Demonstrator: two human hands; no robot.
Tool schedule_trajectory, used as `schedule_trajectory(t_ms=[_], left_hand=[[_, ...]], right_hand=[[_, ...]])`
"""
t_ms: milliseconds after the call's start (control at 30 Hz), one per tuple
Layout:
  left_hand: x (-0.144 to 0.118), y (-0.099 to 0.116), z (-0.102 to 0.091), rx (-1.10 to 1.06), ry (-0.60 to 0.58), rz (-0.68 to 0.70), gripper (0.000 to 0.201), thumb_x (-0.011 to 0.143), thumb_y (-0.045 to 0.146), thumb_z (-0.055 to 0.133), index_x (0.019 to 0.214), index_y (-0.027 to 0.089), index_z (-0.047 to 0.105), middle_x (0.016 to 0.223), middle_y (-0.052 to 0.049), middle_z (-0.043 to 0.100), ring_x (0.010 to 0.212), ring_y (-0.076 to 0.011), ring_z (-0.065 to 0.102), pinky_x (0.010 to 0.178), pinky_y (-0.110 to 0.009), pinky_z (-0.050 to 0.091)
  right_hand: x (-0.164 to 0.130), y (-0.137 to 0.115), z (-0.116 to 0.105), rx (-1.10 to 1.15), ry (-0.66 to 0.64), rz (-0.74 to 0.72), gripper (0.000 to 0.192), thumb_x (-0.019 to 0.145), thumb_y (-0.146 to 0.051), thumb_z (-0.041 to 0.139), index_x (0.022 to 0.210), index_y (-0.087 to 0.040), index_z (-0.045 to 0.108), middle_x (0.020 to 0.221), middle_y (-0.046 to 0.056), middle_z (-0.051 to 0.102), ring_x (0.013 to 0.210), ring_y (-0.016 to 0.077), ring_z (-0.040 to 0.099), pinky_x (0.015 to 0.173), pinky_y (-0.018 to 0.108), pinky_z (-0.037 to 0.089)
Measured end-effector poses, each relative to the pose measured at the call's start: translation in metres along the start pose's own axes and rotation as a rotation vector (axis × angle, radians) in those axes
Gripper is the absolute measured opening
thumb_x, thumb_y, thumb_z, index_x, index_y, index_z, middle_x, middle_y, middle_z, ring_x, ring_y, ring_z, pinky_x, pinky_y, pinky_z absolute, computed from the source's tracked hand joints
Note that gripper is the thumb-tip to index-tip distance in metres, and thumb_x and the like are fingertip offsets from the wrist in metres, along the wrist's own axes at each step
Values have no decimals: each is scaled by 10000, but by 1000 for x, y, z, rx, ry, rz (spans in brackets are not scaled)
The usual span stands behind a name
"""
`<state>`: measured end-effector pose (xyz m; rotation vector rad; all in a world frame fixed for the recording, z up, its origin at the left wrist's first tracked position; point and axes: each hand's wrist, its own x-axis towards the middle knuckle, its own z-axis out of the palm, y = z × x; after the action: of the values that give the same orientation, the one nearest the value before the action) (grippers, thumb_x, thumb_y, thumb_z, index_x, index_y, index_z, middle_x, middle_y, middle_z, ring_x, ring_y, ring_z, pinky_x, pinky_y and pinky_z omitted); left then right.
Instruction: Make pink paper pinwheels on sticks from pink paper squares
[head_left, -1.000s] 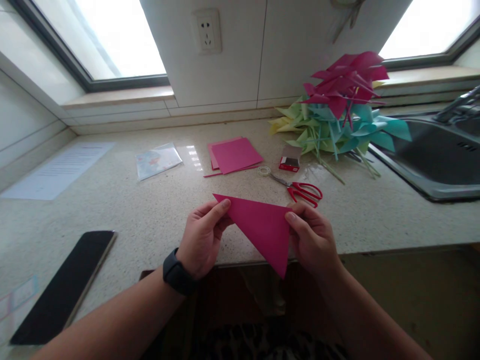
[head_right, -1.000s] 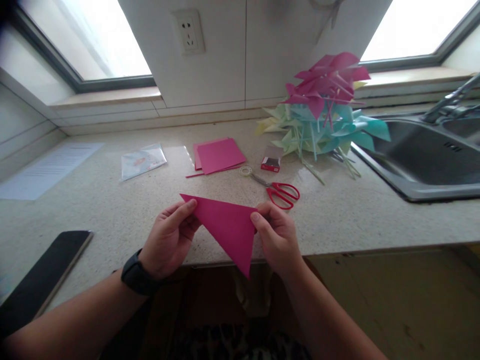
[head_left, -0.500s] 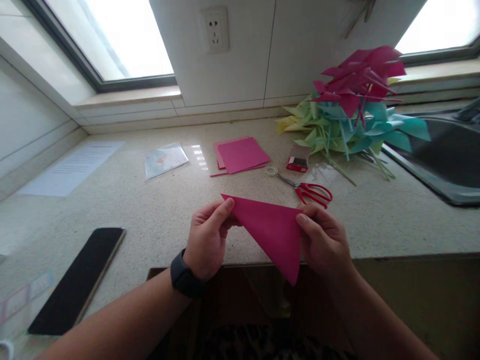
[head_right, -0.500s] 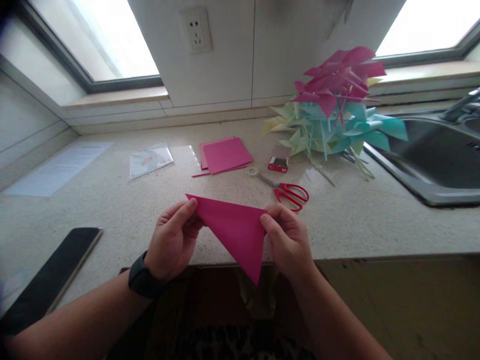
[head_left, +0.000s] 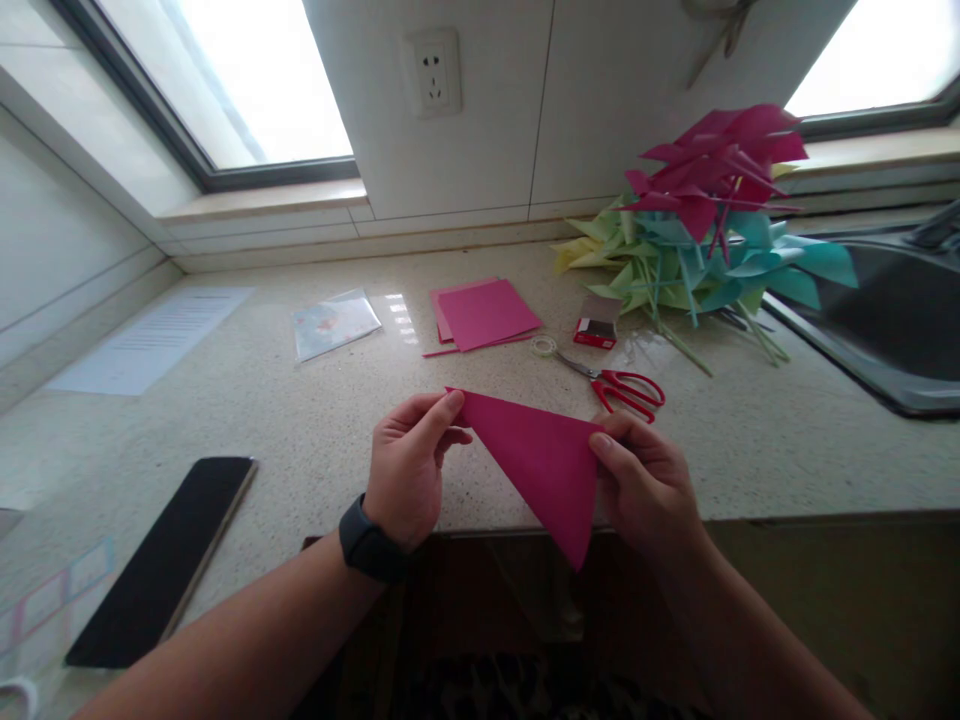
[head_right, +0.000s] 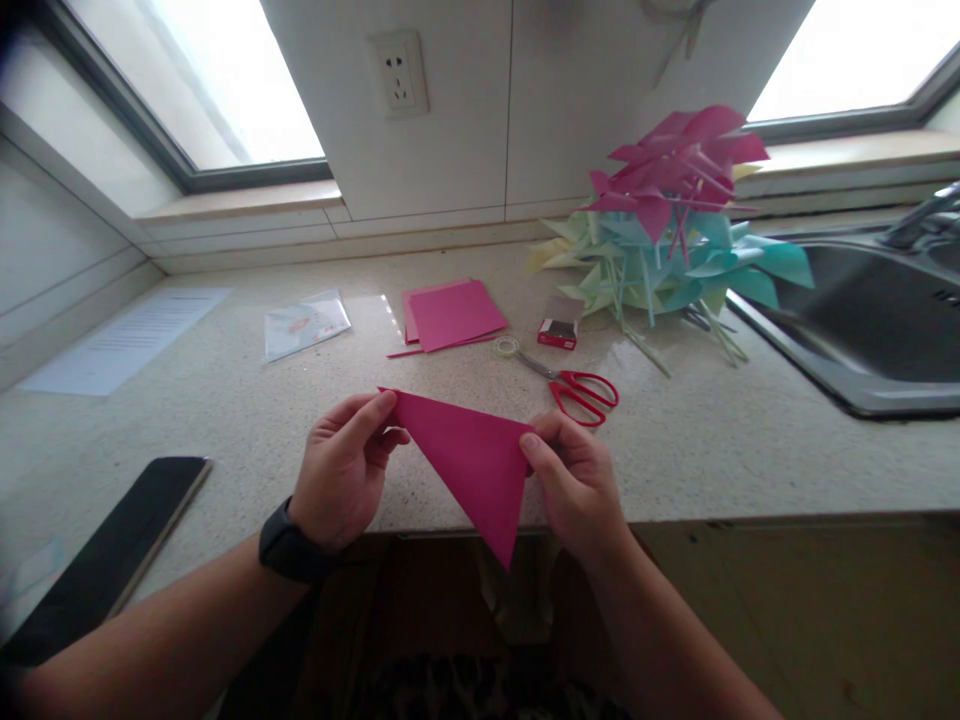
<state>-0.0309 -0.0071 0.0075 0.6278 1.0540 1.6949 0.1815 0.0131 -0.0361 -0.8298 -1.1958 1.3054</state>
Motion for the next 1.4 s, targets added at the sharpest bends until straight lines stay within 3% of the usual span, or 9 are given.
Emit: schedule_trajectory(t_ms=[333, 433, 533, 600, 733, 833, 900, 1033, 1400], left_hand=[[7, 0, -2, 54, -16, -38, 178, 777, 307, 809, 821, 158, 723, 769, -19, 690, 663, -110, 625, 530, -197, 499], [11, 2, -6, 59, 24, 55, 212, 804, 354, 787, 934, 204, 712, 892, -3, 687, 761, -111, 628, 591, -202, 505], [12, 10, -7, 198, 45, 307, 202, 872, 401, 713, 958, 217, 713, 956, -21, 698, 880, -138, 627, 690, -234, 502], [7, 19, -6, 413, -41, 418, 166, 909, 378, 679, 957, 226, 727, 972, -25, 711, 925, -152, 624, 784, -265, 488], [-13, 38, 5, 874, -447, 433, 135, 895, 325, 705, 976, 232, 762, 991, -39, 737, 967, -191, 646, 891, -330, 471], [-28, 44, 14, 941, -657, 325, 172, 858, 335, 751, 995, 234, 773, 960, -34, 751, 908, -190, 670, 830, -320, 499], [-35, 44, 17, 920, -688, 265, 112, 869, 316, 735, 931, 233, 779, 893, -20, 758, 843, -176, 678, 786, -302, 504], [-42, 43, 17, 911, -638, 166, 132, 886, 319, 696, 838, 225, 775, 806, -17, 755, 761, -176, 662, 717, -292, 493], [-51, 44, 22, 762, -540, -114, 249, 851, 426, 701, 816, 206, 814, 742, -66, 756, 662, -178, 589, 569, -250, 434]], right_hand=[[4, 3, 1, -113, 9, 18, 245, 933, -319, 626, 730, -210, 542, 678, -39, 442, 583, 114, 376, 512, 243, 304], [5, -3, 3, -163, -10, -7, 237, 931, -302, 614, 727, -209, 538, 671, -42, 440, 588, 116, 373, 528, 253, 307], [5, -23, 5, -302, -109, -19, 235, 936, -277, 579, 717, -208, 525, 657, -39, 443, 609, 124, 391, 548, 263, 323], [5, -42, 6, -407, -214, 16, 225, 945, -270, 551, 732, -207, 519, 657, -41, 444, 606, 121, 395, 548, 262, 332], [4, -81, 6, -669, -471, 0, 189, 920, -210, 570, 733, -194, 551, 667, -36, 514, 637, 114, 454, 586, 250, 369], [4, -97, 9, -734, -580, -7, 139, 924, -206, 570, 794, -185, 615, 689, -27, 577, 651, 113, 507, 603, 244, 399], [3, -102, 12, -756, -604, -15, 123, 919, -201, 578, 812, -182, 635, 701, -23, 599, 654, 112, 527, 608, 242, 408], [0, -104, 17, -775, -598, -20, 123, 908, -197, 595, 794, -188, 640, 691, -30, 606, 649, 110, 535, 602, 242, 412], [-7, -111, 23, -747, -500, 52, 140, 906, -250, 611, 792, -211, 683, 675, -25, 646, 621, 120, 565, 559, 247, 429]])
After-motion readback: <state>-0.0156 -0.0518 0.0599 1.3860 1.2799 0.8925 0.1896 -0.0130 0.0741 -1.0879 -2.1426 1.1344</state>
